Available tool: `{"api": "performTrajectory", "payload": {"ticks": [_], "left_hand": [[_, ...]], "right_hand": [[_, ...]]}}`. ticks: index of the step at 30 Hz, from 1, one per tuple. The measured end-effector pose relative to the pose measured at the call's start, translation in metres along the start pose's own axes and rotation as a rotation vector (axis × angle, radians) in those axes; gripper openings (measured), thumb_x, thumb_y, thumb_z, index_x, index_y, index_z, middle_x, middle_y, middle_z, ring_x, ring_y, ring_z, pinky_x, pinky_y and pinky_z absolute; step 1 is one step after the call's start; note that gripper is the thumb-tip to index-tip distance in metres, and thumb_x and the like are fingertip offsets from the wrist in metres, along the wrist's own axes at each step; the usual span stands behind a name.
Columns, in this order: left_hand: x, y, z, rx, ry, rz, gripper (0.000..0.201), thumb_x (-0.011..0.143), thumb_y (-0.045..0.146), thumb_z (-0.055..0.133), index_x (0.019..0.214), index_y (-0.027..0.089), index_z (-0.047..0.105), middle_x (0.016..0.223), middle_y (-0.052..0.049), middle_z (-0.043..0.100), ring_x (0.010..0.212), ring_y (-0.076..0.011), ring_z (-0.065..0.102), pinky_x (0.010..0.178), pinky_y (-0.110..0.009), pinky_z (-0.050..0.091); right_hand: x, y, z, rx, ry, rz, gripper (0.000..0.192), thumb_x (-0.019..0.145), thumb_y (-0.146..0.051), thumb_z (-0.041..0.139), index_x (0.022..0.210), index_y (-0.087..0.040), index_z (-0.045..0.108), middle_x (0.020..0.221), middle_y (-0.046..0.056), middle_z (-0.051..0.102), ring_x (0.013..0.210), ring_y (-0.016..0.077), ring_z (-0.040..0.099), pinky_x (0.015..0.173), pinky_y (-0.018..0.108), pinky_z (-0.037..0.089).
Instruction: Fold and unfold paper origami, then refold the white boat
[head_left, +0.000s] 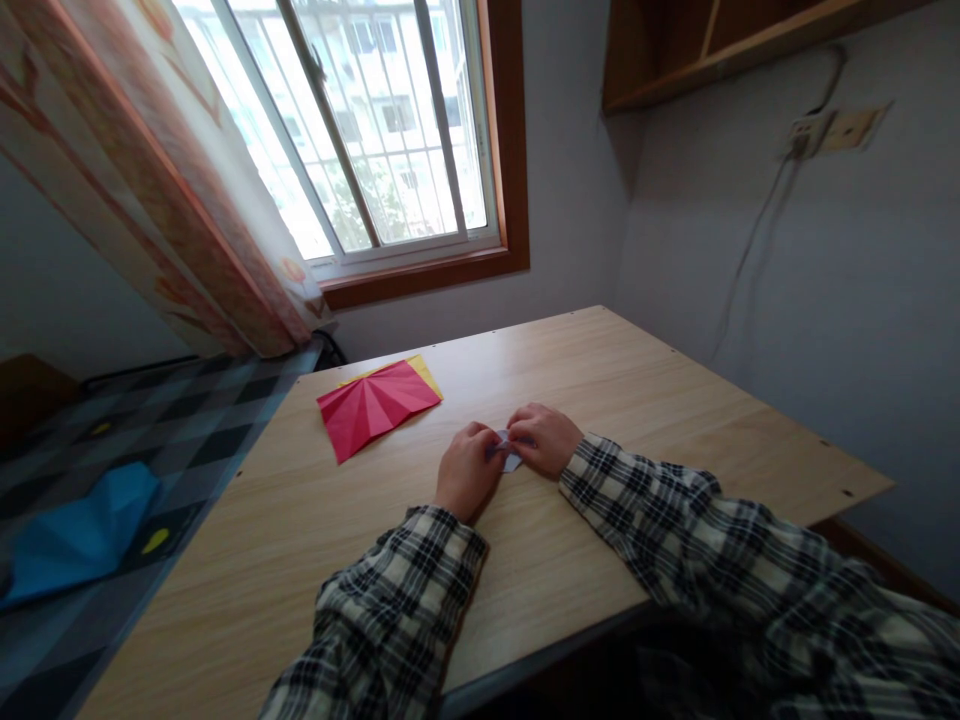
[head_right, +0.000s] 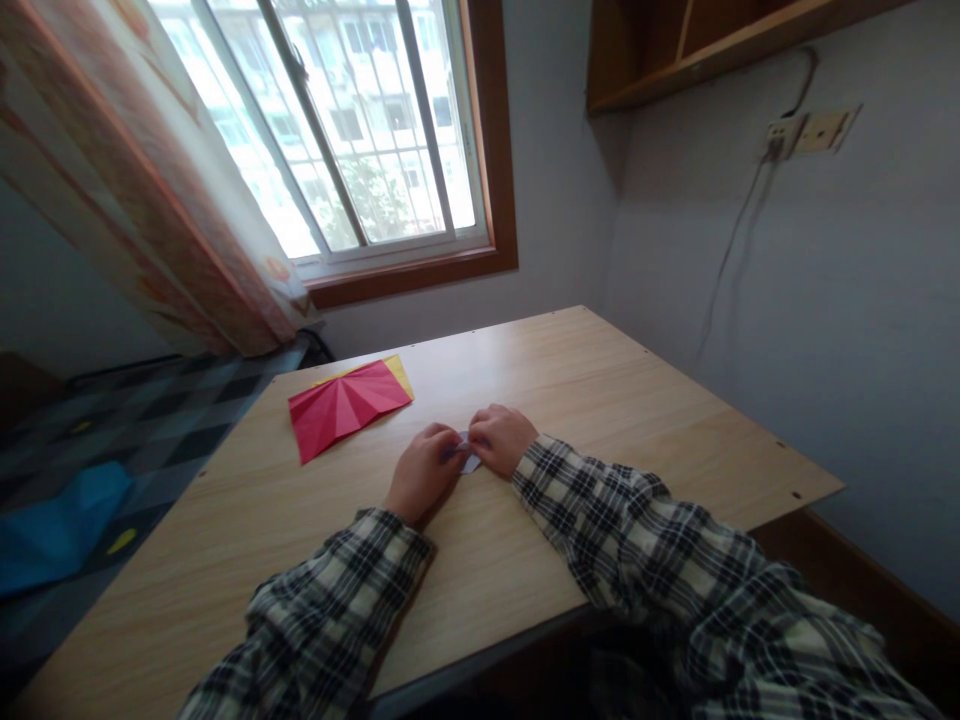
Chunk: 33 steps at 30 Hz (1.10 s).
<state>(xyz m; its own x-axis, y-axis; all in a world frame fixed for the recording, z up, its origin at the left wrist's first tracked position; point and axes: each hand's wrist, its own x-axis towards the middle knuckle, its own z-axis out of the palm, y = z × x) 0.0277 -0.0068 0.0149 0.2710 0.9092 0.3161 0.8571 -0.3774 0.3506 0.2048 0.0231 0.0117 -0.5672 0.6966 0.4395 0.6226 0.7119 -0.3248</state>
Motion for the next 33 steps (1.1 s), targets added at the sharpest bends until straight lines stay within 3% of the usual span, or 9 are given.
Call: {"api": "performTrajectory", "payload": {"ticks": [16,23,28,33], "left_hand": [[0.001,0.0,-0.001,-0.023,-0.009,0.015,0.011,0.085,0.024,0.056,0.09,0.019,0.065,0.095,-0.007,0.065,0.089,-0.0204,0.06,0.08,-0.032,0.048],[0.001,0.002,-0.004,-0.147,0.06,-0.009,0.018,0.084,0.019,0.052,0.1,0.019,0.062,0.099,-0.006,0.066,0.093,-0.0205,0.061,0.085,-0.034,0.048],[0.001,0.005,-0.006,-0.152,0.136,-0.063,0.013,0.085,0.017,0.05,0.094,0.018,0.06,0.093,-0.006,0.064,0.087,-0.0199,0.06,0.079,-0.033,0.049],[0.0,0.006,-0.006,-0.096,0.174,-0.022,0.01,0.086,0.018,0.051,0.087,0.02,0.061,0.093,-0.005,0.063,0.089,-0.0197,0.059,0.08,-0.032,0.048]], "right_hand": [[0.002,0.009,0.01,0.065,0.004,0.087,0.014,0.088,-0.02,0.062,0.082,-0.016,0.074,0.09,0.007,0.069,0.089,0.0166,0.059,0.082,0.029,0.044],[0.002,0.009,0.009,0.065,-0.004,0.129,0.015,0.089,-0.019,0.06,0.084,-0.016,0.074,0.089,0.007,0.069,0.087,0.0162,0.059,0.079,0.028,0.044],[0.003,0.01,0.007,0.059,-0.013,0.163,0.017,0.09,-0.021,0.059,0.085,-0.015,0.074,0.088,0.007,0.068,0.084,0.0157,0.059,0.076,0.027,0.043],[0.003,0.009,0.006,0.063,-0.017,0.161,0.018,0.09,-0.021,0.058,0.084,-0.015,0.074,0.088,0.007,0.069,0.085,0.0163,0.059,0.077,0.027,0.043]]}}
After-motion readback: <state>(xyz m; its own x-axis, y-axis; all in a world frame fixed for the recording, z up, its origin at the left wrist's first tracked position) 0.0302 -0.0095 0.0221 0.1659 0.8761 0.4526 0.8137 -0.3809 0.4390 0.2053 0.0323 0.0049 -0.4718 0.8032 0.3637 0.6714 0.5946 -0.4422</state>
